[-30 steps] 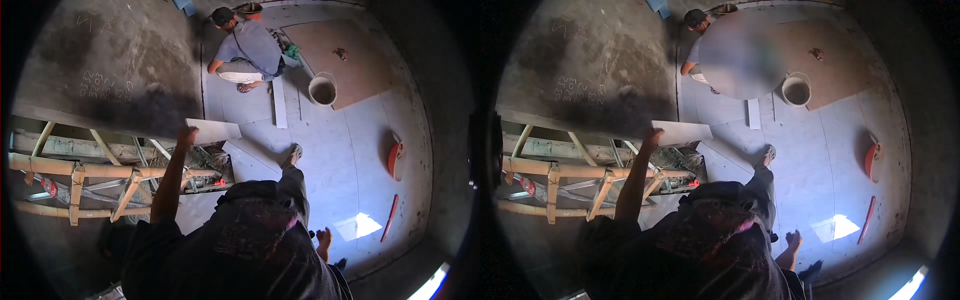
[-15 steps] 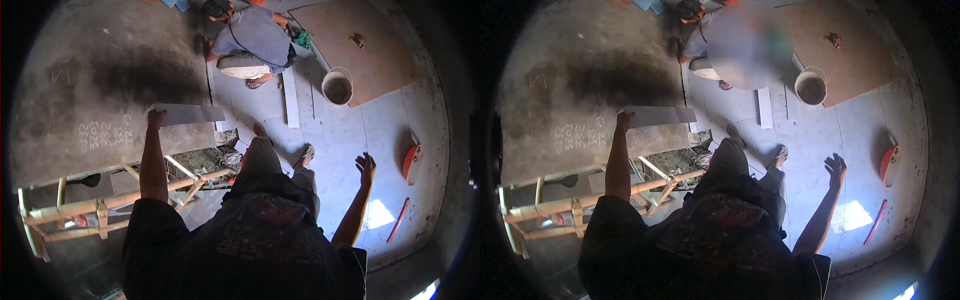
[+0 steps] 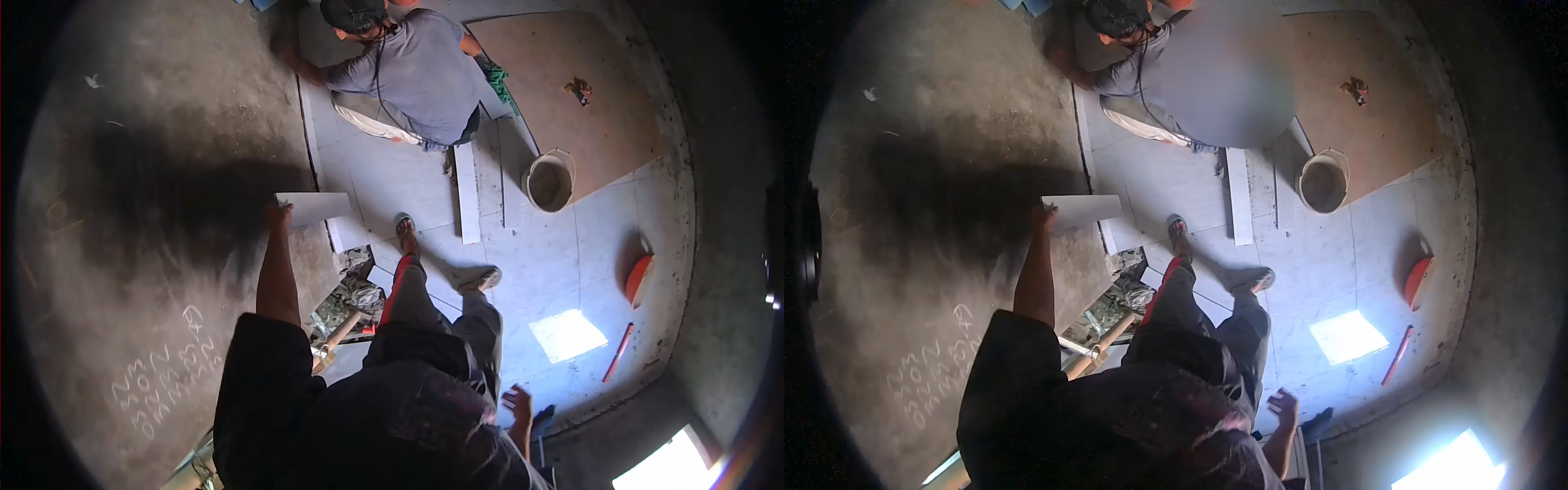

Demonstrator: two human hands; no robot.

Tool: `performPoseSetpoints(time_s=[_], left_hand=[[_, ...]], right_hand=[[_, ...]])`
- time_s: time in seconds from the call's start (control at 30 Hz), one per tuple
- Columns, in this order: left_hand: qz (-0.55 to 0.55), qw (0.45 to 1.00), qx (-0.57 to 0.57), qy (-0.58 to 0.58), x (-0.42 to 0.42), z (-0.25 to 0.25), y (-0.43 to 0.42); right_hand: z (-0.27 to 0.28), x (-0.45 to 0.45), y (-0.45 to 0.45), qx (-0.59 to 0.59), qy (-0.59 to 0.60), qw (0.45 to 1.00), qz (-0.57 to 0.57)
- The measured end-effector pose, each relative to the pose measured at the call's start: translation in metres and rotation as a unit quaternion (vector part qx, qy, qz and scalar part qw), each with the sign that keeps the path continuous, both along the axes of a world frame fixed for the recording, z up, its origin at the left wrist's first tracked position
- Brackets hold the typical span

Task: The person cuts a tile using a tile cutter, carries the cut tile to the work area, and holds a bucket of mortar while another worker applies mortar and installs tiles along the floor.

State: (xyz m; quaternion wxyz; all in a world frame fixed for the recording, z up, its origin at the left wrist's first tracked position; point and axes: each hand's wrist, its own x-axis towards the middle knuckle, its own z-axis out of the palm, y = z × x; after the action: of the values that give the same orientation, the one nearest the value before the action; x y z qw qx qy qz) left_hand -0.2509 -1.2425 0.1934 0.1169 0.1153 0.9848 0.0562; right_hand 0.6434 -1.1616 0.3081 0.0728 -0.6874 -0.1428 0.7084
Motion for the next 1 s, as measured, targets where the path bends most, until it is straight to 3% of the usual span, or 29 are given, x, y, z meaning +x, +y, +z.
performPoseSetpoints(time_s=[0.07,0.1,0.23,0.33,0.4,0.43,0.5,0.57,0.67,0.73,0.8,0.87,0.93,1.0], left_hand=[[-0.044,0.998,-0.006,0.047,-0.010,-0.021,0.013],[-0.094,0.990,-0.020,0.099,-0.010,-0.030,0.010],[-0.050,0.989,0.113,0.083,-0.042,-0.061,0.022],[-0.006,0.999,0.042,0.008,-0.077,-0.098,0.022],[-0.017,0.996,0.076,0.033,-0.099,-0.129,0.020],[-0.013,0.997,0.077,0.028,-0.102,-0.127,0.025],[-0.018,0.998,-0.046,-0.034,-0.110,-0.105,0.041],[0.000,0.999,-0.040,-0.014,-0.117,-0.115,0.045],[-0.035,0.998,-0.037,0.033,-0.124,-0.123,0.038],[-0.015,0.999,0.040,0.014,-0.137,-0.140,0.033],[0.007,0.997,0.077,0.023,-0.137,-0.143,0.038],[-0.044,0.998,-0.043,-0.018,-0.140,-0.132,0.045],[-0.039,0.997,-0.056,0.018,-0.137,-0.141,0.050],[-0.038,0.995,-0.074,0.050,-0.141,-0.155,0.052]], right_hand=[[0.024,-0.040,-0.009,-0.142,-0.103,0.978,0.115],[0.038,-0.042,-0.017,-0.064,-0.011,0.982,0.177],[0.061,-0.077,0.013,-0.052,-0.085,0.974,0.203],[0.079,-0.100,0.043,-0.047,-0.133,0.966,0.218],[0.086,-0.127,0.076,-0.073,-0.214,0.968,0.109],[0.103,-0.164,0.092,-0.056,-0.245,0.961,0.117],[0.093,-0.153,0.097,-0.047,-0.260,0.955,0.137],[0.095,-0.168,0.106,-0.046,-0.276,0.946,0.161],[0.102,-0.193,0.104,-0.022,-0.210,0.954,0.212],[0.100,-0.193,0.100,-0.040,-0.221,0.948,0.224],[0.101,-0.186,0.089,0.040,-0.165,0.921,0.350],[0.101,-0.184,0.088,0.056,-0.167,0.900,0.398],[0.104,-0.187,0.089,-0.097,-0.262,0.941,0.190],[0.109,-0.195,0.094,-0.092,-0.262,0.938,0.208]])
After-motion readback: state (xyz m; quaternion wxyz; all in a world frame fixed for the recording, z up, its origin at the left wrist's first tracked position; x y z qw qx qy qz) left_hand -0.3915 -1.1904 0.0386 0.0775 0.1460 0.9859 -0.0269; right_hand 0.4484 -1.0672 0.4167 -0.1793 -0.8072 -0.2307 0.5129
